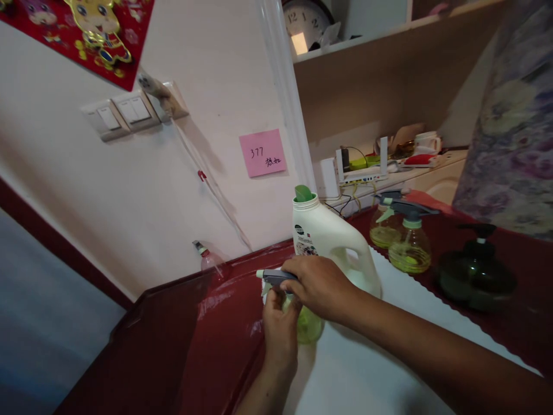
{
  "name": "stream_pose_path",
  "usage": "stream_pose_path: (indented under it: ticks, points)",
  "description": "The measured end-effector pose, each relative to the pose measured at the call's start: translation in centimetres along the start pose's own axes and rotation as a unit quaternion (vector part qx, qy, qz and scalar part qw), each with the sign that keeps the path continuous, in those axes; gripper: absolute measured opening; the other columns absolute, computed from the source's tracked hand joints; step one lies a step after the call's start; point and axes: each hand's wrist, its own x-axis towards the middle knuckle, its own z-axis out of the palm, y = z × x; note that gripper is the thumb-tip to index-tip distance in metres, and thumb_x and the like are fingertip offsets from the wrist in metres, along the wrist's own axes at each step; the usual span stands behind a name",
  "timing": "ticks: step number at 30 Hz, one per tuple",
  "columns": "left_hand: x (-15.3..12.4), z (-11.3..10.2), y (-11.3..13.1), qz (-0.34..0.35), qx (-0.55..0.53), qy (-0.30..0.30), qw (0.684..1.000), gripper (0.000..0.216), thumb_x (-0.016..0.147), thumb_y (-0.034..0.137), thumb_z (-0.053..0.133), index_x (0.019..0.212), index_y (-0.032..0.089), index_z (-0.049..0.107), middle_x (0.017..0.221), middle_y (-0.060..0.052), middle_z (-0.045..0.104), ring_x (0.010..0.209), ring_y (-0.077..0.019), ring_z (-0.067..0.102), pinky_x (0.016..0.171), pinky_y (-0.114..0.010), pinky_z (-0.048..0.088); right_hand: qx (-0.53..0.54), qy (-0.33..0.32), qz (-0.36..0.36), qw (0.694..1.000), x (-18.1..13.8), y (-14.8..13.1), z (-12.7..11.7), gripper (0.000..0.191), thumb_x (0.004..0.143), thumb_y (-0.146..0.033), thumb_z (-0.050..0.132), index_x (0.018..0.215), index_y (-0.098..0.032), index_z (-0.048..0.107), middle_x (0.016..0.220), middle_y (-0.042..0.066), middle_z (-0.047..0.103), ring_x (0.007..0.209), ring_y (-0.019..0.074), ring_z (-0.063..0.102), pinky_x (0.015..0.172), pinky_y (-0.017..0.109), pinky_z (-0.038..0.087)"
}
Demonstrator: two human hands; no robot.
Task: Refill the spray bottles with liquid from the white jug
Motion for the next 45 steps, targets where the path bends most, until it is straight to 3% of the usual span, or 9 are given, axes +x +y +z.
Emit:
stream_pose_path:
  ticks: [13,22,33,39,45]
  points:
    - [0.4,-1.3,0.1,0.021,0.011,-0.102,0.995,0.041,0.085,0.042,0.076,0.118,0.019,0.068,0.127,-0.011,0.070,0.123,-0.0302,0.062,0.105,-0.041,0.046,0.019,-0.004,-0.009,1.000,0.1,0.7,0.1,0.008,0.090,-0.023,0.069,0.084,-0.020,0.067,0.087,-0.002,0.067,0.079,0.0125,0.055,0.063,0.027,0.023]
    - [0.4,-0.3,0.0,-0.003,-0.028,0.011,1.000,0.056,0.062,0.038,0.092,0.105,0.017,0.063,0.120,-0.014,0.071,0.124,-0.0336,0.063,0.103,-0.044,0.048,0.002,-0.018,0.000,1.000,0.2,-0.1,-0.3,0.009,0.090,-0.026,0.069,0.084,-0.019,0.068,0.088,0.000,0.068,0.081,0.0152,0.059,0.062,0.029,0.022]
    - [0.2,-1.2,0.0,0.020,0.028,-0.038,0.999,0.045,0.078,0.046,0.080,0.111,0.017,0.069,0.115,-0.012,0.072,0.110,-0.0296,0.067,0.096,-0.039,0.052,0.011,-0.011,0.001,1.000,0.1,0.1,0.2,0.009,0.091,-0.026,0.067,0.085,-0.019,0.068,0.091,0.001,0.070,0.084,0.0159,0.061,0.065,0.028,0.026]
    - [0.2,-0.9,0.2,0.018,0.013,-0.006,1.000,0.048,0.067,0.048,0.088,0.100,0.018,0.070,0.114,-0.012,0.073,0.118,-0.0326,0.064,0.099,-0.038,0.051,0.012,-0.013,0.009,1.000,0.0,-0.2,0.0,0.009,0.091,-0.027,0.068,0.088,-0.019,0.070,0.093,0.001,0.070,0.087,0.0167,0.063,0.068,0.028,0.029]
    - [0.4,-1.1,0.2,0.013,0.026,-0.026,0.999,0.053,0.070,0.052,0.085,0.107,0.017,0.072,0.111,-0.013,0.075,0.110,-0.0332,0.067,0.095,-0.039,0.052,0.027,-0.008,0.014,1.000,0.3,-0.3,0.2,0.007,0.089,-0.024,0.069,0.086,-0.018,0.070,0.093,0.003,0.071,0.088,0.0179,0.063,0.071,0.028,0.032]
